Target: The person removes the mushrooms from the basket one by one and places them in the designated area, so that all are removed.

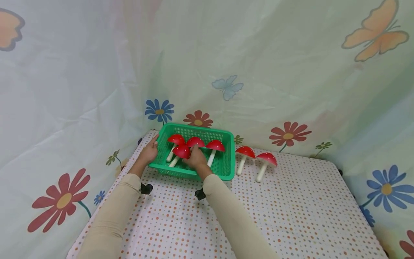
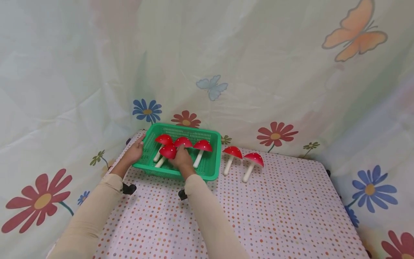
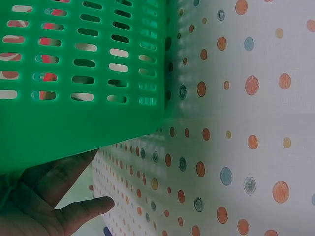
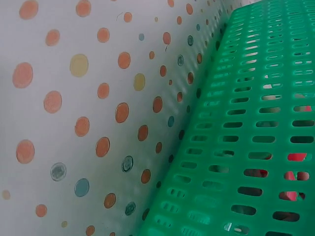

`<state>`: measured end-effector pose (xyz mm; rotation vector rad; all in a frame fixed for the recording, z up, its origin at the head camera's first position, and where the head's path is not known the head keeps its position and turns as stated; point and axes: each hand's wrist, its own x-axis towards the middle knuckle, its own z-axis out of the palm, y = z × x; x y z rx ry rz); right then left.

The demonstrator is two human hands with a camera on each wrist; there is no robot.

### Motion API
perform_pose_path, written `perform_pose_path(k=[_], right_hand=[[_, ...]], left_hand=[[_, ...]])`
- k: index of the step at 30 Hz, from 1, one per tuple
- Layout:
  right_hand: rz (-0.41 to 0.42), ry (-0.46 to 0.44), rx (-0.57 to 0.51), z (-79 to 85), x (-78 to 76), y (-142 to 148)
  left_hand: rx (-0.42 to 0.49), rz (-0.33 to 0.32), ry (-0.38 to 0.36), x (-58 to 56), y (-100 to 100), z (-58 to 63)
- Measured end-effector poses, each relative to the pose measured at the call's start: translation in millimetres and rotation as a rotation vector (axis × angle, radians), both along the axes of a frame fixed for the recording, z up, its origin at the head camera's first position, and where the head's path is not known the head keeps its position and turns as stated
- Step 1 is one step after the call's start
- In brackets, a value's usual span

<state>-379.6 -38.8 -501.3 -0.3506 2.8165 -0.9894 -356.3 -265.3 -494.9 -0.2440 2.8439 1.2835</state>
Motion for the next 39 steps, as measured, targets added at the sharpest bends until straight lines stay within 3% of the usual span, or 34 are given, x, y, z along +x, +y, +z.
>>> perform_pose_path(k=[19, 31, 39], right_hand=[[-0.035, 0.159, -0.075, 4.9, 5.0, 2], [-0.024, 0.213, -0.047, 11.4, 7.0, 3], [-0.042, 0.183, -0.120, 13.5, 8.8, 4]], left_hand=[[0.005, 0.003, -0.004, 0.8, 1, 0.9], [-0.003, 0.002, 0.002, 0.6, 0, 2.5], [-0.006, 0.005, -0.004, 3.6, 1, 5.6]])
